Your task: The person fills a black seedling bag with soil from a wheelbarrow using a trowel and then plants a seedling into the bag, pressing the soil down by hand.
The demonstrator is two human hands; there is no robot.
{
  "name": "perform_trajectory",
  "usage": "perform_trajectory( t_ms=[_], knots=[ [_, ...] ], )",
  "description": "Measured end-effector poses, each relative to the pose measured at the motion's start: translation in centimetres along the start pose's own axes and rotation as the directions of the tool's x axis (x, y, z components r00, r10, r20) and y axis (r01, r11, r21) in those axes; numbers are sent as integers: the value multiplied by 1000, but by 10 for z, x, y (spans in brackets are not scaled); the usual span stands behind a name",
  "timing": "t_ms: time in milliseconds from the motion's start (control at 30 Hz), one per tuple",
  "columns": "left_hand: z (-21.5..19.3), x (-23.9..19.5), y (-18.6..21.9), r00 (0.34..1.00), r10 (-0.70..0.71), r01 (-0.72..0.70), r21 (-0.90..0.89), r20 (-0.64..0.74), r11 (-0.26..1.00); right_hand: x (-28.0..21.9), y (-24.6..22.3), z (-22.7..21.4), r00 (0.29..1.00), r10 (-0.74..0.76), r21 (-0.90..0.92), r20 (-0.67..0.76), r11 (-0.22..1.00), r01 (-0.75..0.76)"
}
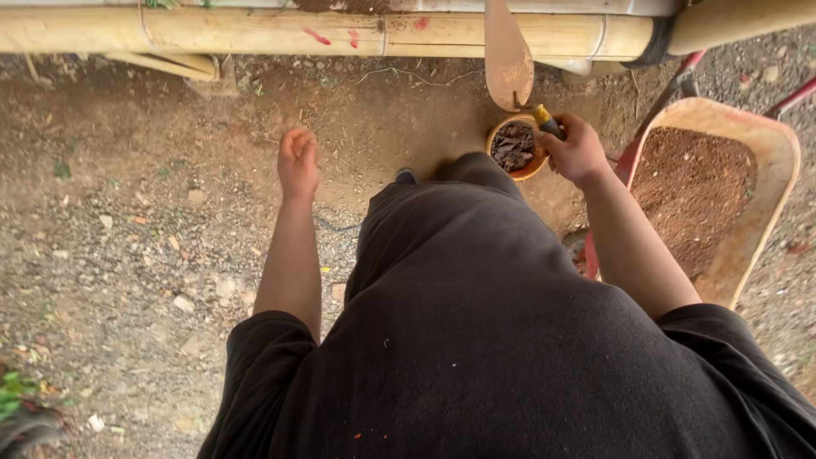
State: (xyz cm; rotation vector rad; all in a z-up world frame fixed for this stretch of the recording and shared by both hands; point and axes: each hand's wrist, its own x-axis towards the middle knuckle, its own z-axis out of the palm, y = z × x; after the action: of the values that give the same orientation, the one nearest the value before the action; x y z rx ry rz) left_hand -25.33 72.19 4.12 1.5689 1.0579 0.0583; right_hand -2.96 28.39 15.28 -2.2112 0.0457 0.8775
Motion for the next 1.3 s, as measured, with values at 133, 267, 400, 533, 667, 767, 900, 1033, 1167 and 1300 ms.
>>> perform_trajectory(
  t_ms=[133, 267, 400, 533, 667, 767, 900, 1033, 1167, 1300],
  knots=[
    [12, -23, -9, 991, -133, 133, -2, -4, 991, 22, -2, 4, 991, -121, -43, 49, 992, 123],
    [23, -8, -16, 1000, 21, -21, 4, 0, 1000, 60, -23, 1, 987, -130, -77, 97, 987, 138],
    [20, 5, -10, 989, 148, -148, 57, 4, 987, 89, -41, -1, 980, -166, -4, 111, 986, 167],
    [28, 19, 38, 988, 148, -148, 9, -34, 989, 119, -61, -11, 965, -207, 9, 162, 978, 209],
    [29, 29, 79, 992, 114, -108, 104, -57, 989, 151, -71, -12, 935, -287, -100, 207, 945, 312],
    [30, 23, 84, 987, 142, -132, 122, -75, 984, 168, -70, -12, 925, -315, -170, 212, 920, 353],
    [26, 18, 80, 974, 214, -200, 179, -66, 963, 182, -76, -14, 955, -209, -36, 211, 975, 221],
    [21, 21, 66, 994, 45, -29, 156, -101, 987, 193, -88, -15, 961, -143, 25, 238, 990, 141],
    [15, 43, 53, 997, 41, -31, 123, -73, 992, 196, -99, -15, 963, -152, 110, 220, 985, 130],
    [5, 87, 58, 997, 82, -82, 86, 10, 993, 197, -125, -15, 942, -303, 295, 143, 922, 252]
  ],
)
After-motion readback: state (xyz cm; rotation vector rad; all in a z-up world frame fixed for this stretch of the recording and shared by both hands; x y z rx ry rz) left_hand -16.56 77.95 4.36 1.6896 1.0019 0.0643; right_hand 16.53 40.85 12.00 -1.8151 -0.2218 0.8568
